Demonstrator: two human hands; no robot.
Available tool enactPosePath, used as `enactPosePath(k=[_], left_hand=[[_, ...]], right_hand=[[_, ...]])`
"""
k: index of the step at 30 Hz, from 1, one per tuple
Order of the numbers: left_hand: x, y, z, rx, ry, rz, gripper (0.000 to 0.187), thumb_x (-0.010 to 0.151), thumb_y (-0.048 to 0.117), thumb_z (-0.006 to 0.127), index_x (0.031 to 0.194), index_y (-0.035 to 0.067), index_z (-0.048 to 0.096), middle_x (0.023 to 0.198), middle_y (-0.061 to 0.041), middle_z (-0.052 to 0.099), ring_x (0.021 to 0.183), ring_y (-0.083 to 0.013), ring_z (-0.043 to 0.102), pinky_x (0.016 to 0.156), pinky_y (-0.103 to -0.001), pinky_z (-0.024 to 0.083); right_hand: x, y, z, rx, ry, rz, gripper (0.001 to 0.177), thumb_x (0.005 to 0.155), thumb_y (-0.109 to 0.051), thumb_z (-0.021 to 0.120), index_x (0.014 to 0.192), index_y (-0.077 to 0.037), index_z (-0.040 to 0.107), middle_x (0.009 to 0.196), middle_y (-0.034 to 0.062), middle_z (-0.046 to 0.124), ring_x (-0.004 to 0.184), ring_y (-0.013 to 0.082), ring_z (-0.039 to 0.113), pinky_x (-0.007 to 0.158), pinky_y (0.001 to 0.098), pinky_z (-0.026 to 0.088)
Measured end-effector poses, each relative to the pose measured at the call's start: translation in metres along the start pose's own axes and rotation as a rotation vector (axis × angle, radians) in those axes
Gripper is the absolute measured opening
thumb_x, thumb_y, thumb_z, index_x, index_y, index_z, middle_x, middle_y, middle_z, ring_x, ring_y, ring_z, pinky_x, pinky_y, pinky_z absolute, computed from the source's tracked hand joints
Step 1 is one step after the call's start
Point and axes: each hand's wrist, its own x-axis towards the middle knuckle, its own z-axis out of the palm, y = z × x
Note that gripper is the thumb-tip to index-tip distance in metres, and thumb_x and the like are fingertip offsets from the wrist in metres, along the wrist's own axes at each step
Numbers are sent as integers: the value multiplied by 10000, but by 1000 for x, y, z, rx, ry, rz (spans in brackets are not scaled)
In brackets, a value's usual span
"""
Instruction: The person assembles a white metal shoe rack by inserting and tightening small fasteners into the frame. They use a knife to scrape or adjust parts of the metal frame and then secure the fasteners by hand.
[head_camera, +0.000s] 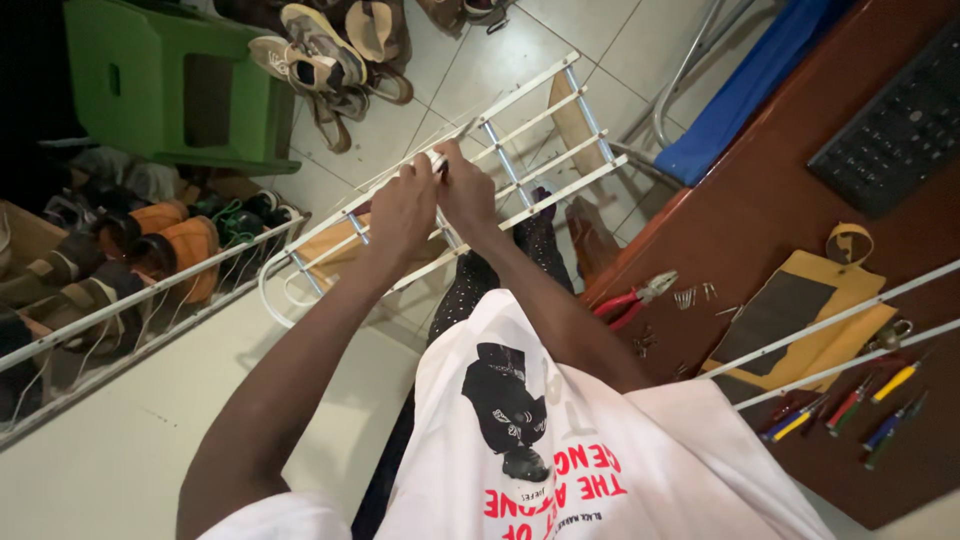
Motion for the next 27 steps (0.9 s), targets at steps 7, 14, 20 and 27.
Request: enactPosePath(k=[7,14,20,27], left_hand=[[9,-4,26,-143,115,-64,243,1048,226,555,1046,-17,569,888,-161,642,771,-344,703,633,-439,574],[10,-4,32,52,81,15,250,1002,200,557,1035,-43,608,902,-157,618,779,-300,703,592,-390,582],[13,-2,32,234,102,108,215,962,138,588,1026,-45,680,950,-131,576,811,-244,690,603,-351,584],[11,11,-1,211,-108,97,432,714,65,748,1113,-63,645,1029,-144,551,904,-257,666,662,-345,586]], right_hand=[[-8,4,-2,58,-57,52,312,975,-200,651,1266,-159,545,858,145,720,854,381,709,722,497,525],[-6,9,-3,52,11,-43,343,939,-164,646,1263,-153,535,875,150,721,871,401,699,699,514,513],[-6,14,0,32,-6,-2,333,938,-168,669,1248,-155,549,836,147,718,863,404,701,701,520,510],[-6,17,0,35,7,-1,345,923,-158,680,1245,-150,555,867,148,724,859,387,706,697,500,516]])
